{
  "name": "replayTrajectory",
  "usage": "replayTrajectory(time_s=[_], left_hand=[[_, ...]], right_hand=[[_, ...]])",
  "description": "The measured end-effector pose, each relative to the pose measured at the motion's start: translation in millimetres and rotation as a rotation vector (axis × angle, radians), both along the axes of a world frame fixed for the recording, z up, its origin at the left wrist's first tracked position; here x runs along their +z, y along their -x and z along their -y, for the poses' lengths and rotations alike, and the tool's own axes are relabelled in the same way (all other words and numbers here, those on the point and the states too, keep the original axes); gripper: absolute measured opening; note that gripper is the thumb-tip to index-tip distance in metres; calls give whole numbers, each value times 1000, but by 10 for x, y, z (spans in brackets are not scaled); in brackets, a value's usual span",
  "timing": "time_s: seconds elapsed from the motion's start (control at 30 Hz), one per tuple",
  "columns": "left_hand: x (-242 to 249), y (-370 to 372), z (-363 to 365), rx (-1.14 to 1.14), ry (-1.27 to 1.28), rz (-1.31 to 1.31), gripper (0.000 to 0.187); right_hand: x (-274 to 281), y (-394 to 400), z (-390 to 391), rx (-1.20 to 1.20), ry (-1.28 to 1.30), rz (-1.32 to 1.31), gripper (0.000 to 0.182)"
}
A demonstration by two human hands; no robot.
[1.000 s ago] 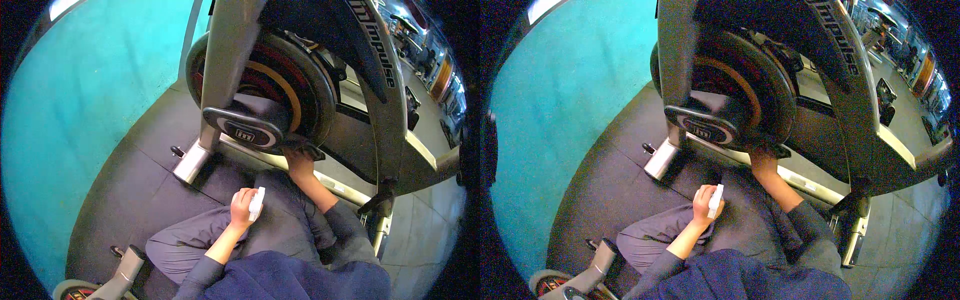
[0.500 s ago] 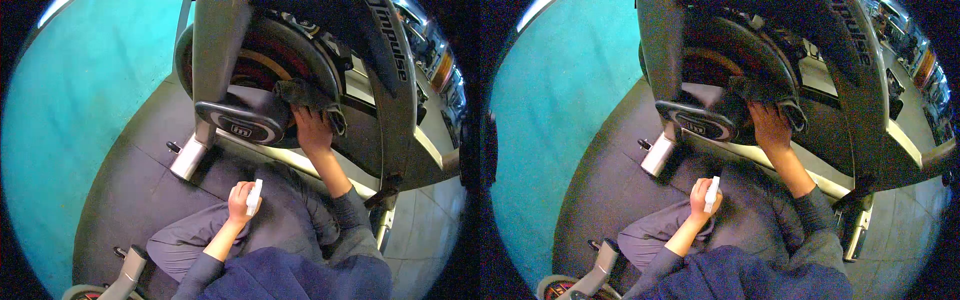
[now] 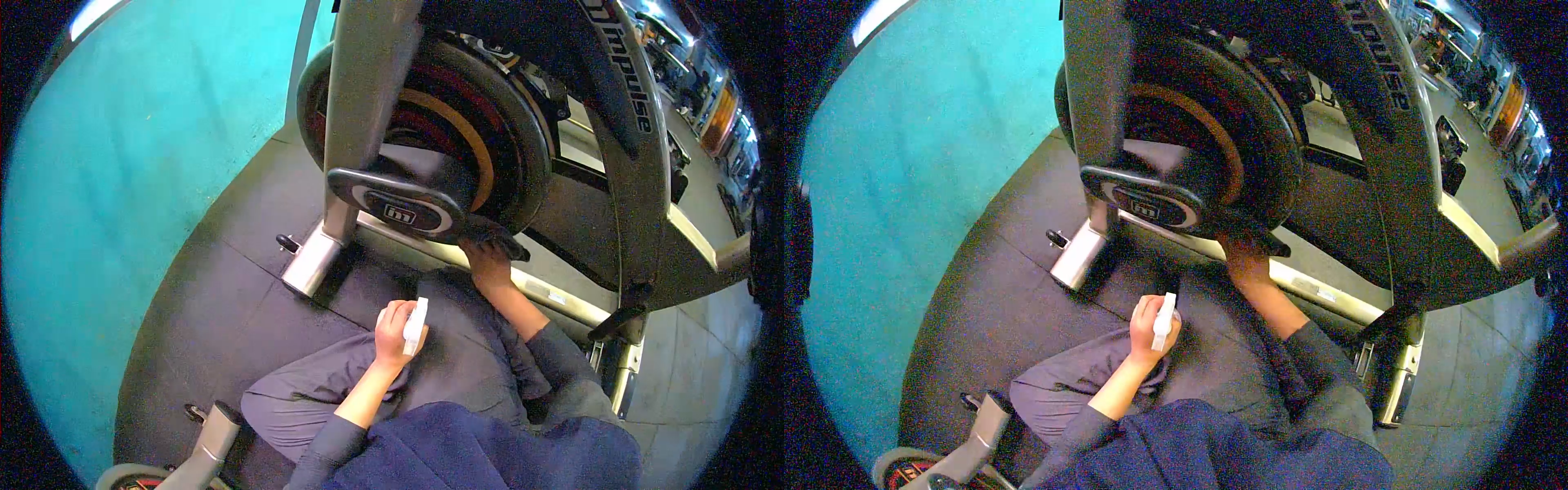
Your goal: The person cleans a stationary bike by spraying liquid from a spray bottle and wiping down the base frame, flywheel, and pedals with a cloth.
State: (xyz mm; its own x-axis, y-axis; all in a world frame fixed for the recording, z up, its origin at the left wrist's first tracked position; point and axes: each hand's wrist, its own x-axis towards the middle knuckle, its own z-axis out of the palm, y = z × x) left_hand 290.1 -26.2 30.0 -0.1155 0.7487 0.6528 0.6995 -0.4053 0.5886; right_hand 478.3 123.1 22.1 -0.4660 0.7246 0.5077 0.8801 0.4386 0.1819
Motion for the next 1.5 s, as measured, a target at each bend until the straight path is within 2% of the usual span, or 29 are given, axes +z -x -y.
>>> replayTrajectory(time_s=[0.03, 0.07, 0.13, 0.17, 0.2, 0.3, 0.37, 0.5, 0.57, 0.6, 0.67, 0.7, 0.73, 0.8, 0.83, 0.87, 0.97, 1.07, 1.13, 1.27, 1.3, 1.37, 1.47, 1.5], left_hand=[[6, 4, 8, -3, -21, -12, 30], [6, 5, 15, -8, -40, -23, 31], [-20, -7, 12, -8, -36, -29, 31], [-28, -13, 5, -7, -36, -39, 31], [-33, -18, -6, -8, -36, -50, 31], [-10, -26, -42, -12, -38, -26, 29], [-74, -17, -73, 10, -16, -20, 32], [-124, 16, -108, 34, 20, -2, 36], [-99, 14, -125, 20, 22, 22, 38], [-96, 14, -144, 16, 22, 24, 38], [-90, 20, -156, 4, 20, 20, 39], [-91, 16, -149, 4, 17, 23, 39], [-93, 14, -138, 8, 30, 20, 39], [-88, 24, -118, 16, 35, 14, 39], [-82, 23, -107, 9, 18, 17, 38], [-75, 26, -95, 3, 1, 19, 38], [-94, 40, -52, 11, -14, 33, 37], [-118, 39, -52, 24, -16, 36, 37], [-61, 35, -48, 13, -13, 37, 36], [-123, 39, -97, 28, -35, 35, 35], [-115, 35, -106, 33, -20, 46, 34], [-96, 38, -127, 44, 15, 33, 34], [-129, 53, -163, 50, 29, 60, 34], [-133, 56, -177, 47, 29, 58, 34]], right_hand=[[131, 20, 20, -11, 205, -124, 37], [118, 14, -50, -7, 203, -125, 37], [65, -58, -225, -72, -138, -135, 36], [700, 14, 64, -153, 89, -166, 39], [915, 20, 60, -159, 92, -166, 39], [1310, 63, -104, -123, 2, -87, 42], [1427, 127, -130, -34, -184, -96, 46], [1229, 106, -140, -34, -139, -93, 47], [985, 107, -113, -265, 41, -98, 50], [865, 93, -111, -269, 40, -97, 50], [543, 37, -84, -209, 10, -86, 51], [247, -42, -60, -117, -96, 44, 52], [132, -39, 4, -117, -100, 46, 52], [-38, 4, 94, -155, -19, 75, 49], [-154, -17, 63, -96, 66, -39, 47], [-257, -63, 18, -91, 61, -43, 47], [-127, -40, 5, -76, 133, -106, 42], [325, -4, -48, -86, 113, -119, 40], [679, 73, -149, -162, -80, -139, 34], [880, 5, -325, -69, -61, -148, 31], [987, -3, -280, -65, 16, -129, 33], [978, 14, -248, -61, 104, -115, 35], [797, 39, -235, -117, -7, -163, 34], [708, 28, -208, -126, -61, -106, 37]])
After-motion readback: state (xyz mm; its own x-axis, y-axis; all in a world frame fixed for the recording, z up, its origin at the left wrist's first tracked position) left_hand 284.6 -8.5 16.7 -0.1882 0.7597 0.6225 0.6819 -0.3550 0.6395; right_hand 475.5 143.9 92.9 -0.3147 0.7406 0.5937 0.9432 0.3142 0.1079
